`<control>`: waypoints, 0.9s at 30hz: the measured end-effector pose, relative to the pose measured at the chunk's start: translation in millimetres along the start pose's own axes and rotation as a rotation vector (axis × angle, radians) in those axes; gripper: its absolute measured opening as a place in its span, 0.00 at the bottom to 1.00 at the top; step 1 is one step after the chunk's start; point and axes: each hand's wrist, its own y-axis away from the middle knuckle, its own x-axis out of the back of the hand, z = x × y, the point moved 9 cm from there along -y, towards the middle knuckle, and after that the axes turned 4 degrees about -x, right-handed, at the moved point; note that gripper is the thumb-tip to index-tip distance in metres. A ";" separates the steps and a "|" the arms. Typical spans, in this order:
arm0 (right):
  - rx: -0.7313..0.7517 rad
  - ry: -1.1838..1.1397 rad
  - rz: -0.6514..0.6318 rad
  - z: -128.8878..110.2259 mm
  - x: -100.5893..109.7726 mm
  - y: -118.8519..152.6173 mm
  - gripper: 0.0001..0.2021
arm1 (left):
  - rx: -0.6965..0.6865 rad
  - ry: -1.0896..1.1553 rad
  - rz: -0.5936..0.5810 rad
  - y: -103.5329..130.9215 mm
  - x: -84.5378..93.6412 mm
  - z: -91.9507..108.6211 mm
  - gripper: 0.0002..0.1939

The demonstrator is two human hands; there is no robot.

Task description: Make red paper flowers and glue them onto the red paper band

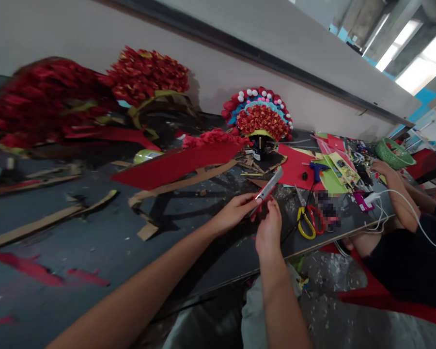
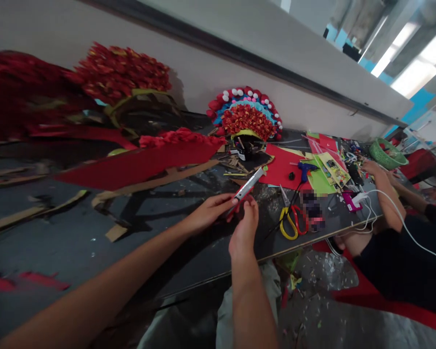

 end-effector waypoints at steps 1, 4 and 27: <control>0.008 0.015 -0.029 3.0 -3.1 3.8 0.13 | -0.011 0.004 -0.017 0.7 -2.3 2.2 0.24; 0.048 0.068 -0.042 5.7 -6.0 14.0 0.11 | -0.030 0.037 -0.042 2.6 -5.6 8.8 0.26; -0.078 -0.006 -0.088 23.6 -22.9 33.5 0.23 | -0.069 0.034 0.155 -2.0 21.4 11.4 0.28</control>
